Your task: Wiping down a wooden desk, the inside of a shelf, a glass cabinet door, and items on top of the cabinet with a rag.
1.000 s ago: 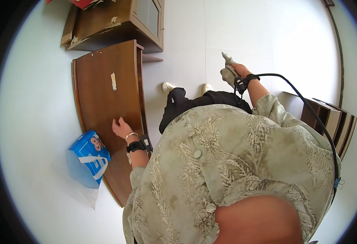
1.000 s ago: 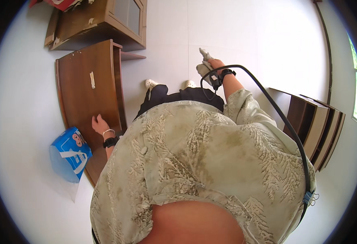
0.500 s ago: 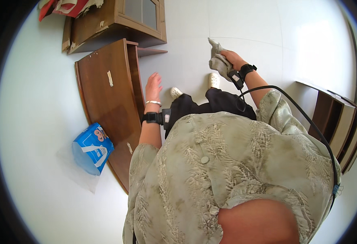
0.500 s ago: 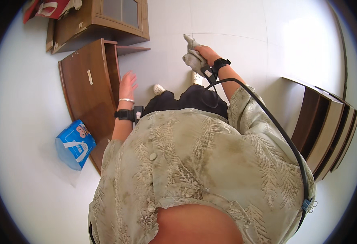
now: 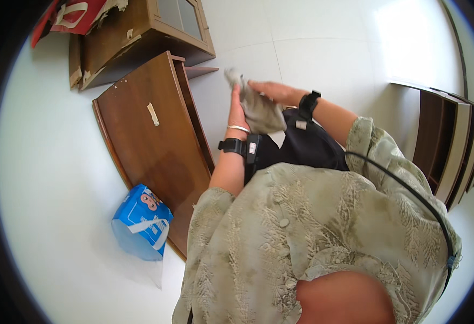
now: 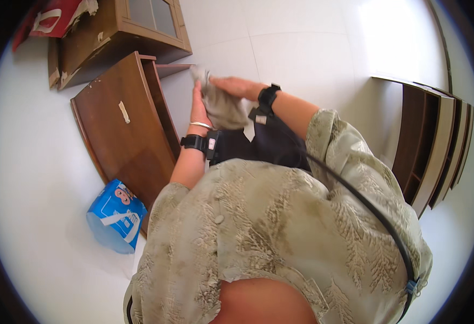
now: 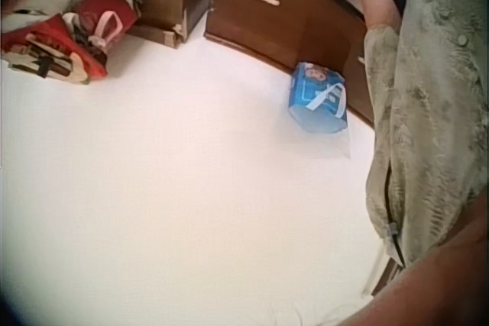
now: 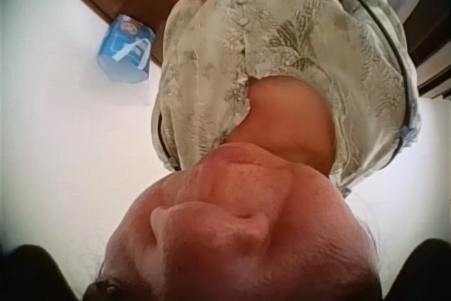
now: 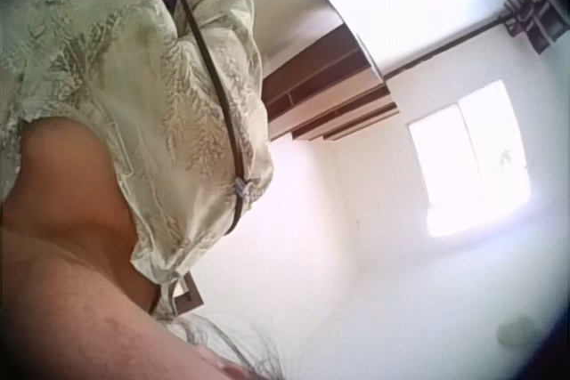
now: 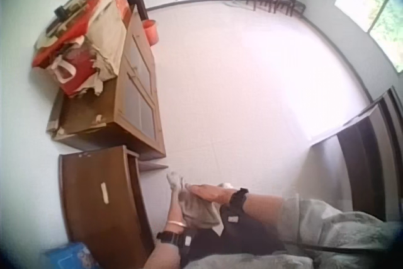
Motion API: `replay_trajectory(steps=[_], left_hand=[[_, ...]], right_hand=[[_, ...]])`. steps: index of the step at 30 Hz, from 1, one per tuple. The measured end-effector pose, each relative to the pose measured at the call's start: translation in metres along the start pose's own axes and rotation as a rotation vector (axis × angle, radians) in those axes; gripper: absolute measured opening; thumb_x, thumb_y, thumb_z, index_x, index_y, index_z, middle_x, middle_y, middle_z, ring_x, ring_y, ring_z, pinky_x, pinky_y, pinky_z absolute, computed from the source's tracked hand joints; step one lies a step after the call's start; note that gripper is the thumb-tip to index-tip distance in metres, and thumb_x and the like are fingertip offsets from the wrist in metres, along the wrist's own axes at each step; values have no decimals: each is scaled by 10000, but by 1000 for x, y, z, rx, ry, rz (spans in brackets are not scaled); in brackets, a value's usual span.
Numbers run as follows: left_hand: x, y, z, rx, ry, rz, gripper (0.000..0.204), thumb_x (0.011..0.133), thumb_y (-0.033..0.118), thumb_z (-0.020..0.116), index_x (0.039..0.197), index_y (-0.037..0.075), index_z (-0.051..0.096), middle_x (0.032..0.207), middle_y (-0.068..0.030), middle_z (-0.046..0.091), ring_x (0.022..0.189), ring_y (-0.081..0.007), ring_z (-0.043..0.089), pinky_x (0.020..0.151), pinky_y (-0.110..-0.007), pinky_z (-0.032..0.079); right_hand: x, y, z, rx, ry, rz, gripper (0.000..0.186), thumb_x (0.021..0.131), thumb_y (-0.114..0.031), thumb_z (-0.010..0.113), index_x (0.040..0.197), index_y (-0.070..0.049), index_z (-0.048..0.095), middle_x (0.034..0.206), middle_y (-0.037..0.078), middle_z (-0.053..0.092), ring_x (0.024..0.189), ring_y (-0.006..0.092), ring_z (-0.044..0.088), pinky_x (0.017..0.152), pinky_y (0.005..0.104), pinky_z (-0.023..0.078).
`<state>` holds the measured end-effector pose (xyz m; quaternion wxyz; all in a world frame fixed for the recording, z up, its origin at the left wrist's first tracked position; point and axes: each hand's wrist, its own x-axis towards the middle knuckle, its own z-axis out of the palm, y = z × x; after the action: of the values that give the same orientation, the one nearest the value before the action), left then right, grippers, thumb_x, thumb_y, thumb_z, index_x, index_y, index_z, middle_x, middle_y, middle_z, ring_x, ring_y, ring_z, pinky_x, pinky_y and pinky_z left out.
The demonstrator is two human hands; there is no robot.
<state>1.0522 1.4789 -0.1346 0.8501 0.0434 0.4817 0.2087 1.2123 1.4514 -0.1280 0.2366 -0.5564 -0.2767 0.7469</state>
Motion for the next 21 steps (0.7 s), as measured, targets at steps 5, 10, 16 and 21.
replay_trajectory(steps=[5, 10, 16, 21], left_hand=[[48, -33, -113, -69, 114, -85, 344, 873, 299, 649, 1135, 79, 618, 1077, -92, 674, 955, -252, 656, 865, -393, 541], [67, -85, -169, 1, 158, -212, 329, 831, 120, 630, 1153, 62, 591, 1040, -102, 670, 912, -258, 666, 837, -397, 555], [124, -113, -197, 96, 278, -137, 445, 800, 28, 578, 1239, 78, 522, 1126, -89, 625, 1012, -259, 623, 880, -397, 526], [203, -107, -244, 94, 352, -104, 489, 799, 8, 572, 1275, 87, 495, 1136, -80, 613, 1001, -252, 618, 865, -393, 529]], right_hand=[[40, 43, 43, 25, -94, 106, 750, 956, -601, 389, 1443, -30, 369, 1446, 155, 417, 1356, 247, 357, 1115, 317, 286], [57, 108, 34, 37, -84, 354, 757, 935, -644, 383, 1413, -59, 438, 1401, 138, 472, 1237, 249, 458, 1019, 368, 383], [137, 185, -6, 66, 142, 408, 403, 937, -346, 533, 1177, -34, 619, 1000, 97, 673, 787, 144, 638, 678, 290, 519], [253, 214, -44, 21, 195, 202, 357, 878, -246, 539, 1075, 32, 646, 873, 104, 689, 775, 159, 642, 716, 291, 525]])
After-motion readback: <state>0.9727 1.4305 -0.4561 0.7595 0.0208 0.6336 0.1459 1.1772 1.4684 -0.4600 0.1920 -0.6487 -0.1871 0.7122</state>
